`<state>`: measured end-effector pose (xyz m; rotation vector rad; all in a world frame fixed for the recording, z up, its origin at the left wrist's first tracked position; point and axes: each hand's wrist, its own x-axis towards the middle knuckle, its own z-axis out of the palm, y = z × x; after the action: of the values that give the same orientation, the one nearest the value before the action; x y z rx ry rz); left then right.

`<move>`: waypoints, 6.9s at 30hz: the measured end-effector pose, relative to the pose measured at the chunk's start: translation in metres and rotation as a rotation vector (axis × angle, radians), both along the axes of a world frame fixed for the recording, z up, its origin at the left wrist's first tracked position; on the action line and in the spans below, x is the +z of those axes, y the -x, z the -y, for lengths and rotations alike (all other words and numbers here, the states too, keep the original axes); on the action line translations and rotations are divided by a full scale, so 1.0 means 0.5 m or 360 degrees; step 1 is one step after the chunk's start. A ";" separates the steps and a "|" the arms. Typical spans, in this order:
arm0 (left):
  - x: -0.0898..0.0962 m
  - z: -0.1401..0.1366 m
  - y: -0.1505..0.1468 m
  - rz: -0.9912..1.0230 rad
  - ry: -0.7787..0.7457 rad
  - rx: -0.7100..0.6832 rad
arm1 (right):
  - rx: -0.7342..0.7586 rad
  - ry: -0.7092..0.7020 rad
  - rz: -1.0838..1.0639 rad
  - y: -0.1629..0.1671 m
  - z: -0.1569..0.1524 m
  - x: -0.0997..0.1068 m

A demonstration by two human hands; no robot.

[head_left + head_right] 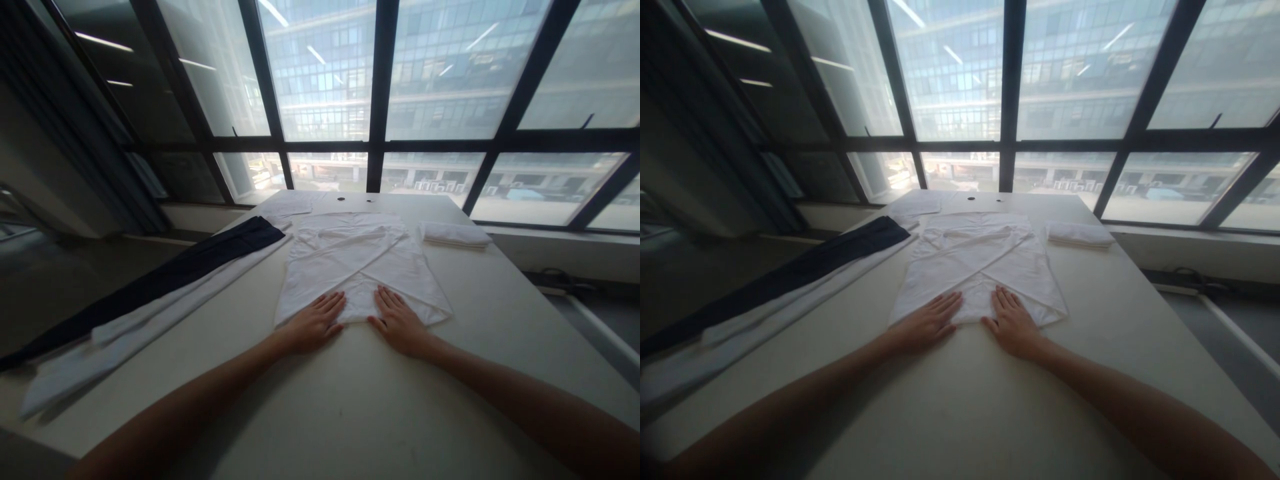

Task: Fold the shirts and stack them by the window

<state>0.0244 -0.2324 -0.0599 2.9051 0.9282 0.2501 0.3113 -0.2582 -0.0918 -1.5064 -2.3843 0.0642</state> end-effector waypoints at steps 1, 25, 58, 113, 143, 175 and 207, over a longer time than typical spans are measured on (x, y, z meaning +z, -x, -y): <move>0.000 0.002 -0.002 0.0018 -0.0005 0.0000 | 0.0008 0.0011 0.0008 0.000 0.000 0.002; 0.051 0.027 -0.024 0.0119 -0.0095 -0.0178 | 0.0512 -0.0131 -0.0195 0.043 0.046 0.088; 0.081 -0.170 0.032 0.0381 0.0014 0.0076 | -0.0064 -0.0225 0.0123 -0.028 0.247 0.100; 0.015 0.029 0.131 -0.0364 0.0206 0.0405 | -0.0615 -0.0305 -0.0052 -0.409 0.081 -0.022; 0.053 -0.036 0.142 -0.0089 0.0177 -0.0064 | -0.0170 0.0240 -0.0241 -0.361 0.157 0.020; 0.002 -0.049 0.152 -0.0070 -0.0118 -0.0068 | -0.0109 0.0149 -0.0237 -0.325 0.219 0.084; 0.133 0.052 0.366 0.0154 0.0553 0.0202 | 0.0341 -0.0028 -0.0100 -0.272 0.241 0.031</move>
<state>-0.1584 -0.2583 0.0065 2.5012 1.0254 0.2112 0.4472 -0.3789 -0.0763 -1.2180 -2.4790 0.1364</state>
